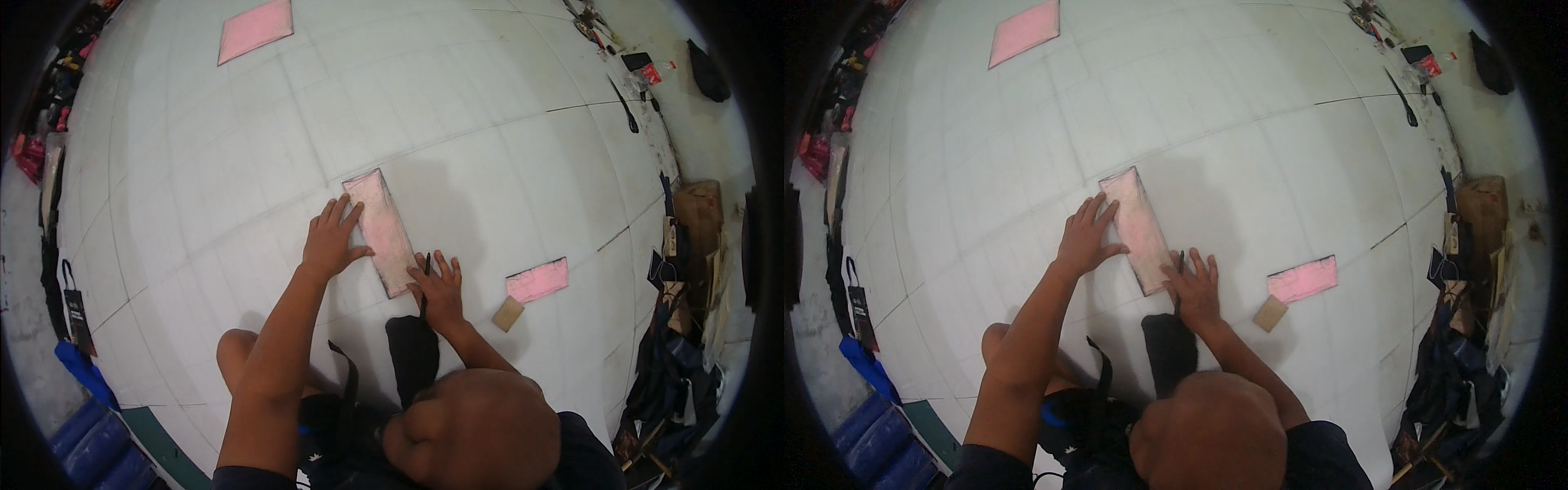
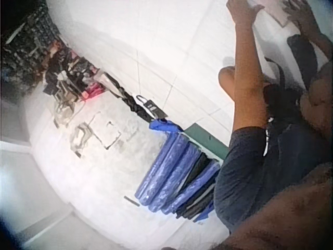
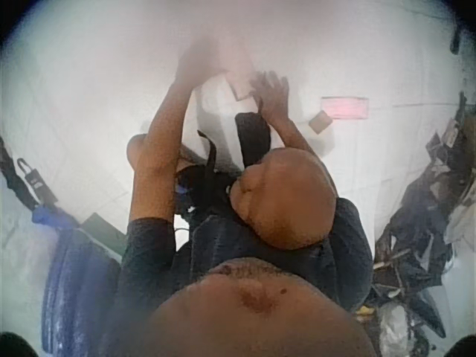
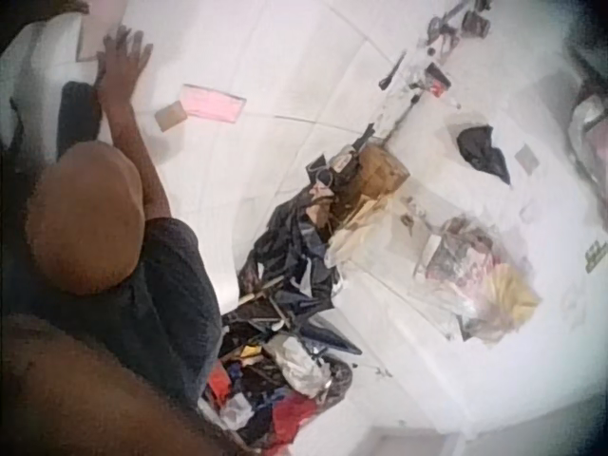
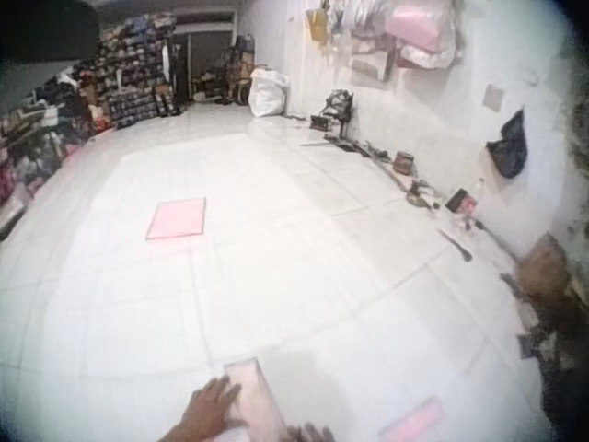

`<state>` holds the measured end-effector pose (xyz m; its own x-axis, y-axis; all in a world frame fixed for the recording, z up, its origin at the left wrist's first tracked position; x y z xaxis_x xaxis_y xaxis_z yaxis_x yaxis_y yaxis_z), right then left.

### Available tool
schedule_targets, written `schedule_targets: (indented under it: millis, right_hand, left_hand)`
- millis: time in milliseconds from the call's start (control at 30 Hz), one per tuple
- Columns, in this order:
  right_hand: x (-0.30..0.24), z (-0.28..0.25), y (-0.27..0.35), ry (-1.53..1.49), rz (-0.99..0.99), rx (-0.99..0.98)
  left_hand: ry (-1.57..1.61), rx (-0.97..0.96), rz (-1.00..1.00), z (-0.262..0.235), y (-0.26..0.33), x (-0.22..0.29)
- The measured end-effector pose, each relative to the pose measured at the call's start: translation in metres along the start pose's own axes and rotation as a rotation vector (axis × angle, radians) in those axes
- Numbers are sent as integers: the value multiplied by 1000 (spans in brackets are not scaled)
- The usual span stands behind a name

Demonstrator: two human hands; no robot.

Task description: The person sits on the floor and uses a black pen to trace the outline of a rectangular pink paper template placed on the white tiled floor. The person repeatedly repositions the template and traces its edges to create a series of aligned rectangular outlines.

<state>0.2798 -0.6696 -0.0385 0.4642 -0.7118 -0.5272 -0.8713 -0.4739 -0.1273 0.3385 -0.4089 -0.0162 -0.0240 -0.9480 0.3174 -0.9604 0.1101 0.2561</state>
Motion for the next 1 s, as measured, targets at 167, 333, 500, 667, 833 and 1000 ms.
schedule_targets:
  millis: [167,333,500,667,833,1000]
  right_hand:
    - [6,4,2,-5,7,17]
    - [4,5,1,20,-1,13]
    - [4,5,0,33,3,12]
    - [4,4,2,50,-12,36]
    - [3,5,-1,37,-25,39]
    - [3,4,0,38,-17,48]
  left_hand:
    - [73,18,-56,-3,-6,4]
    - [103,44,-31,-1,-7,-1]
    - [86,41,-35,-2,-7,-1]
    - [54,19,-45,-4,-11,2]
    - [23,-8,-69,-3,-12,1]
    - [-3,-49,-90,-6,-9,10]
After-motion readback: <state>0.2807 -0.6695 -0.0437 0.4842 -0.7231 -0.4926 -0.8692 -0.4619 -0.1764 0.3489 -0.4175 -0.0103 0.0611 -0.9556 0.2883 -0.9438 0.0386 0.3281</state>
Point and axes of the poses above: each hand's wrist, its own y-axis away from the middle knuckle, its own z-axis out of the palm, x = y × z, the point moved 3 cm from there along -y, towards the middle knuckle, and after that the axes turned 2 degrees about -y, right-handed, at the moved point
